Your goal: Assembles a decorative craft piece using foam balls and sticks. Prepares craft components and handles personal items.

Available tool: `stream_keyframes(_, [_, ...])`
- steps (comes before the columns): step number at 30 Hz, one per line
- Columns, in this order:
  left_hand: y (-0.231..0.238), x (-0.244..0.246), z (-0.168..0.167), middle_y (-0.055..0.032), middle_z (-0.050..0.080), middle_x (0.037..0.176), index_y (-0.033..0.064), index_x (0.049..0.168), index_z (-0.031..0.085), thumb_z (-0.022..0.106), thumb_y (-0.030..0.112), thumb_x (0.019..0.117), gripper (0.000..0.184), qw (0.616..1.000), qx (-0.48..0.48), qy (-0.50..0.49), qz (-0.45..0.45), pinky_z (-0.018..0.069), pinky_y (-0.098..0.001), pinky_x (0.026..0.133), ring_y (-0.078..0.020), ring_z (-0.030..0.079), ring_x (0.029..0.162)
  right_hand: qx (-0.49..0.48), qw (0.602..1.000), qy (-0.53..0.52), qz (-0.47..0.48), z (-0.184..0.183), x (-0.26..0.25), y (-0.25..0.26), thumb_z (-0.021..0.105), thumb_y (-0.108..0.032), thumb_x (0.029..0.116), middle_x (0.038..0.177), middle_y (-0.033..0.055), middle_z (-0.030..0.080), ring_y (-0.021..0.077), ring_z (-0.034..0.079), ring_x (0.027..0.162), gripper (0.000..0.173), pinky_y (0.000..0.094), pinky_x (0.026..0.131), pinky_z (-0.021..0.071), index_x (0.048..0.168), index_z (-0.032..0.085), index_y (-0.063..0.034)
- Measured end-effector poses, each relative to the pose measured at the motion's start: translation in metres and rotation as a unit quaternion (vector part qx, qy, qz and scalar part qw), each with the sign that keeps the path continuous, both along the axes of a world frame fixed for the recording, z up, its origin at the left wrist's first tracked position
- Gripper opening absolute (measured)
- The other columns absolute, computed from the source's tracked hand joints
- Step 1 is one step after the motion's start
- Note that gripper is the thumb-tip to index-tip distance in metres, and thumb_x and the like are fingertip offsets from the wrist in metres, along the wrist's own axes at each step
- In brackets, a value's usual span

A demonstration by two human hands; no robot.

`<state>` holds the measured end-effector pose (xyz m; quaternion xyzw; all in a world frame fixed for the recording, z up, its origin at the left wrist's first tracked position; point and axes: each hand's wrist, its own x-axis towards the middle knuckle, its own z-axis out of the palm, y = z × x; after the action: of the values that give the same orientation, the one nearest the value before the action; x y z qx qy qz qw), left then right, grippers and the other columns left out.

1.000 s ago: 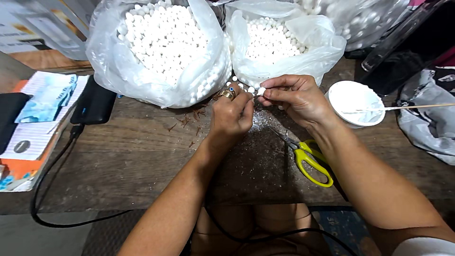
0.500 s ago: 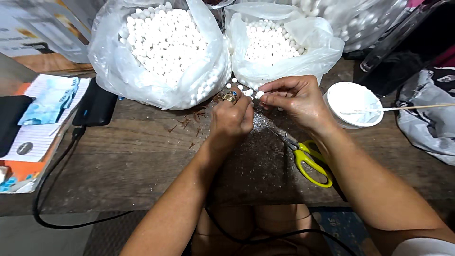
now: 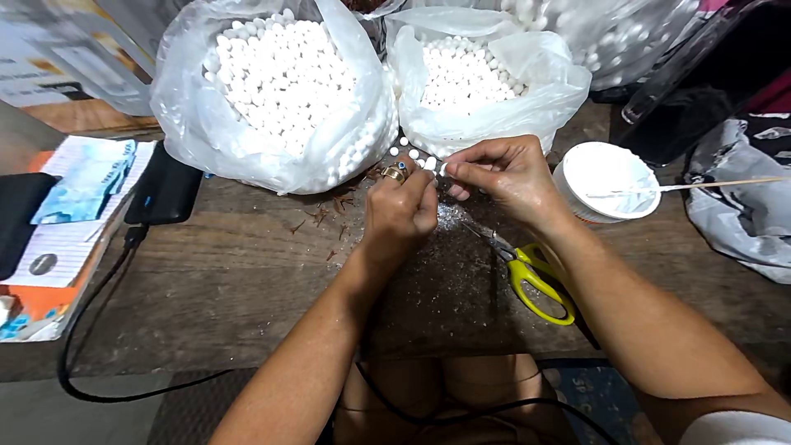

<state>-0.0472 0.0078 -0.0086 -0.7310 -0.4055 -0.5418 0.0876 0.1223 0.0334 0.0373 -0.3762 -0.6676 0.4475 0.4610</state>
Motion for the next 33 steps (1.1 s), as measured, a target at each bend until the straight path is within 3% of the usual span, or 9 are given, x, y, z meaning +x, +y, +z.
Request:
stream_keyframes(4, [0.0,0.0003,0.0001,-0.0152,0.065,0.078,-0.0036,0.079,0.073,0.06,-0.001,0.086,0.014,1.0,-0.003,-0.009,-0.004,0.0483,-0.0211,0.065,-0.0168,0.061,0.072,-0.001,1.0,0.001,-0.004,0.0002,-0.0009,-0.001,0.07,0.004,0.0906,0.071,-0.0042,0.071,0.0009,0.067,0.059,0.006,0.0177,0.059,0.0595,0.092,0.073,-0.0015])
stream_keyframes(9, [0.0011,-0.0011,0.0007,-0.0146,0.063,0.076,-0.0036,0.078,0.071,0.061,-0.001,0.0851,0.014,1.0,0.004,-0.019,-0.004,0.0472,-0.0205,0.064,-0.0158,0.06,0.07,0.01,1.0,-0.013,0.026,0.0028,0.002,-0.0012,0.068,0.007,0.0894,0.084,-0.0017,0.073,0.0009,0.069,0.069,0.017,0.0182,0.07,0.061,0.106,0.071,0.0024])
stream_keyframes(14, [-0.0001,0.0006,0.0012,-0.0141,0.064,0.076,-0.0031,0.078,0.072,0.061,0.0,0.0851,0.014,1.0,-0.001,-0.018,0.001,0.0473,-0.0199,0.063,-0.0153,0.06,0.07,0.087,0.995,-0.036,0.037,-0.0019,0.0044,0.0031,0.069,0.006,0.0879,0.093,0.0007,0.072,-0.0012,0.067,0.074,0.019,0.0155,0.072,0.059,0.106,0.072,0.0033])
stream_keyframes(19, [0.0002,0.0014,0.0001,-0.0145,0.064,0.077,-0.0035,0.078,0.072,0.061,-0.001,0.085,0.014,1.0,0.005,-0.017,-0.001,0.048,-0.02,0.065,-0.0158,0.061,0.071,0.079,0.995,-0.036,0.041,-0.0014,0.0043,0.0025,0.067,0.003,0.0914,0.087,-0.0011,0.071,-0.0015,0.066,0.069,0.012,0.0155,0.067,0.0586,0.102,0.072,0.0021])
stream_keyframes(27, [-0.0024,0.0026,0.0026,-0.0162,0.064,0.076,-0.0044,0.077,0.071,0.061,-0.001,0.0846,0.013,1.0,-0.004,-0.007,-0.006,0.0479,-0.0227,0.063,-0.0185,0.061,0.07,0.061,0.996,-0.062,-0.001,-0.0037,-0.0008,-0.0017,0.067,-0.006,0.0958,0.066,-0.0067,0.066,-0.0045,0.059,0.054,0.009,0.0133,0.053,0.0531,0.09,0.072,-0.0021])
stream_keyframes(33, [-0.0019,0.0029,0.0034,-0.0152,0.065,0.077,-0.0044,0.079,0.072,0.061,-0.002,0.086,0.013,1.0,0.004,-0.03,-0.01,0.0478,-0.0188,0.066,-0.015,0.061,0.072,0.07,0.995,-0.068,-0.004,-0.0038,-0.0008,-0.0012,0.067,-0.009,0.097,0.069,-0.007,0.067,-0.0049,0.061,0.056,0.01,0.0133,0.055,0.054,0.091,0.073,-0.0026])
